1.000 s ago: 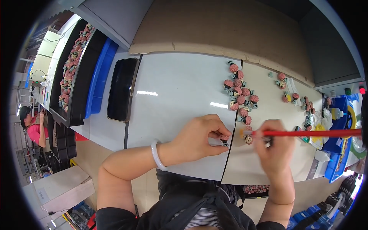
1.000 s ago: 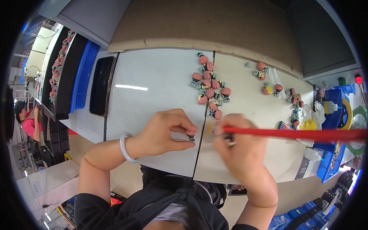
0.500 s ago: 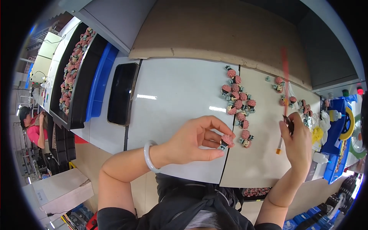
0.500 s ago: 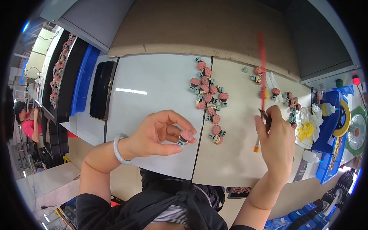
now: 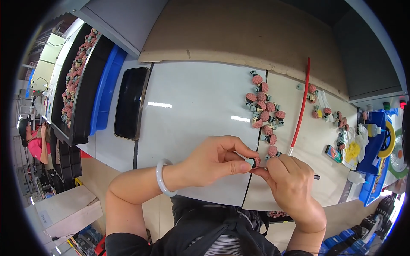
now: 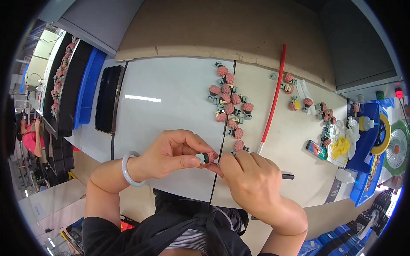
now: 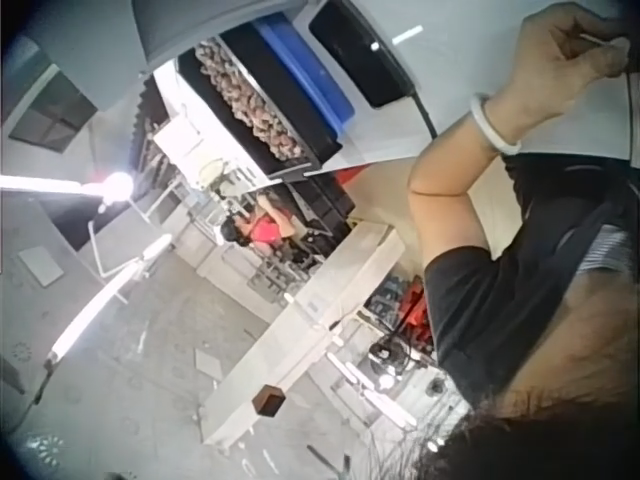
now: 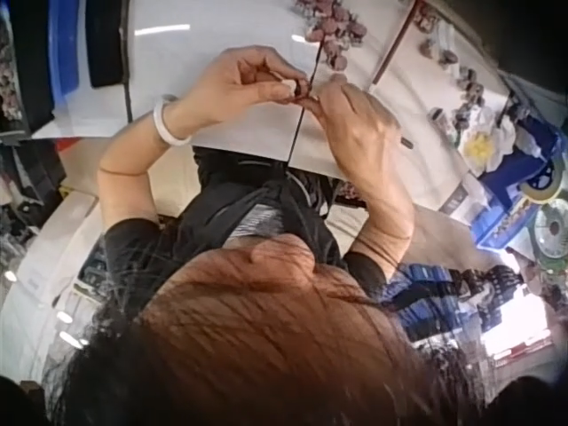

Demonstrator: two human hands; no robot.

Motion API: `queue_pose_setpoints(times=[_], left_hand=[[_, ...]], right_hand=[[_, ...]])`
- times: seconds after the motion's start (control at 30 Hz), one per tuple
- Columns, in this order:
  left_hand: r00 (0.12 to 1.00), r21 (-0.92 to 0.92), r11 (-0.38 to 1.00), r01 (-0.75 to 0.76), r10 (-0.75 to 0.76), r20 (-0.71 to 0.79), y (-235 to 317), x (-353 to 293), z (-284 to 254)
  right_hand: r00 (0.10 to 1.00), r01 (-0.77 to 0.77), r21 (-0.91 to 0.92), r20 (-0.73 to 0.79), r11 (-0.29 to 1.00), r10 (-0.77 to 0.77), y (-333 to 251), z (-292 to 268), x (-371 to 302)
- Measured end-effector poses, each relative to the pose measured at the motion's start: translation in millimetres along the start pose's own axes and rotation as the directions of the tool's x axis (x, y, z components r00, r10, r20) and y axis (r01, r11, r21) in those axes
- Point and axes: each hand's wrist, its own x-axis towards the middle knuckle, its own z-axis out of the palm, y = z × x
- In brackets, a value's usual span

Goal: Assembling small toy figurines by attaching parts and cleaning them with a brush at a factory workbench.

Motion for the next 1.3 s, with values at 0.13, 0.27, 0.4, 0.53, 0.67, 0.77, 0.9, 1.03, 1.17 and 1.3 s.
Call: queue_pose_setpoints(times=[0.13, 0.27, 0.4, 0.53, 0.67, 0.77, 0.9, 1.03, 1.17, 1.3], left_hand=[[1.0, 0.018, 1.0, 0.006, -0.005, -0.031, -2, 2, 0], [0.999, 0.034, 0.999, 0.02, -0.019, -0.045, -5, 2, 0], [0.996, 0.036, 0.998, 0.055, -0.053, -0.07, -5, 2, 1], [0.994, 0.02, 0.997, 0.069, -0.067, -0.084, -3, 1, 2], [0.997, 0.019, 0.999, 0.035, -0.033, -0.069, -6, 1, 1], [0.997, 0.033, 0.999, 0.023, -0.02, -0.07, -6, 1, 1], [0.998, -0.009, 1.0, 0.013, -0.014, -0.06, -8, 1, 1], [0.997, -0.09, 0.995, 0.036, -0.042, -0.065, -2, -1, 1], [0.988, -0.18, 0.975, 0.133, -0.144, -0.052, 9, 2, 1], [0.996, -0.1, 0.991, 0.092, -0.092, 0.003, 10, 2, 2]], right_hand=[[1.0, -0.021, 0.0, -0.009, 1.0, 0.021, 0, 3, 1], [0.999, -0.028, -0.008, 0.027, 1.0, 0.028, 0, 5, 0], [0.999, -0.016, -0.028, 0.05, 0.999, 0.017, -1, 4, 0], [0.999, 0.01, -0.024, 0.042, 1.0, -0.009, 2, 5, -3], [0.999, -0.007, 0.005, 0.037, 1.0, 0.007, 1, 6, -3], [0.999, -0.017, -0.004, 0.043, 1.0, 0.017, 1, 5, -3], [0.997, 0.021, -0.015, 0.074, 1.0, -0.02, 1, 2, -2], [0.997, 0.067, 0.099, 0.035, 0.993, -0.071, 7, 3, 0], [0.997, -0.014, 0.336, -0.064, 0.942, 0.037, 14, 3, 5], [0.998, 0.064, 0.355, -0.049, 0.933, -0.05, 19, 2, 8]])
